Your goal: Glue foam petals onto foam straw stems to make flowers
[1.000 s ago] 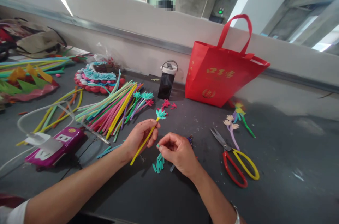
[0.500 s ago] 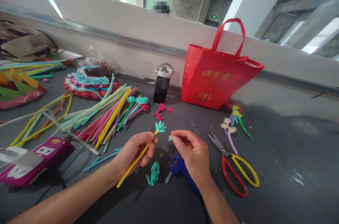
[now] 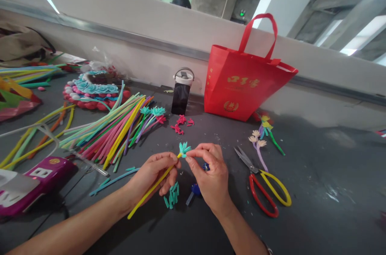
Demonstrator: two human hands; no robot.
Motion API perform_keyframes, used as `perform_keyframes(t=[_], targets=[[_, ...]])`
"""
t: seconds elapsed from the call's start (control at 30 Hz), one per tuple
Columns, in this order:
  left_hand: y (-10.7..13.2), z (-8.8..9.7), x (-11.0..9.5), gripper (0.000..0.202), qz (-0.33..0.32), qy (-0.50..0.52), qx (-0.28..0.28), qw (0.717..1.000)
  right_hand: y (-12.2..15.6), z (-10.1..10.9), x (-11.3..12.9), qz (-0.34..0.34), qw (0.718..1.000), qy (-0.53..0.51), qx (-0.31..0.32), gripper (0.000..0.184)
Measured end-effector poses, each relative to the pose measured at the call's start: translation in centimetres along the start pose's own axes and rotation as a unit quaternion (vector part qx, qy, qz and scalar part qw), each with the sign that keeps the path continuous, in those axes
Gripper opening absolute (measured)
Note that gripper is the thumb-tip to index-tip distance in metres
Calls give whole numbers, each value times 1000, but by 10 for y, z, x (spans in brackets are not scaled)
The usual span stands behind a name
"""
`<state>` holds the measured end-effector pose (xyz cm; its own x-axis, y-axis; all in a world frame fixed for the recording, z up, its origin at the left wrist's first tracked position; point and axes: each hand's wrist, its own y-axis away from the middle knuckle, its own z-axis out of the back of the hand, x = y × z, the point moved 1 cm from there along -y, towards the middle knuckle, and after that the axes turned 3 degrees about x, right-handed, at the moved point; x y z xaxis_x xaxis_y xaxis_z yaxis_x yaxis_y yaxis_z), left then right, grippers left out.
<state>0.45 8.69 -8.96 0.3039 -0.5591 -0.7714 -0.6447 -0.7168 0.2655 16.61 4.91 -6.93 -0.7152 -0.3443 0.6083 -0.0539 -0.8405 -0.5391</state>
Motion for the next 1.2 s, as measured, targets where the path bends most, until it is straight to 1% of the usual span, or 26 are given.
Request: perform_keyframes(t=[0.23,0.93,1.2], targets=[[-1,2,2,16,1,-4,5,1000,0,-2,1,7,1000,15,4,10],[3,-4,0,14,2,-8,6,1000,3,-7,-2,12,999,46,-13,6],[2,-3,1,14,4,-7,18,1000,3,-9,0,39,997,55,-31,3]])
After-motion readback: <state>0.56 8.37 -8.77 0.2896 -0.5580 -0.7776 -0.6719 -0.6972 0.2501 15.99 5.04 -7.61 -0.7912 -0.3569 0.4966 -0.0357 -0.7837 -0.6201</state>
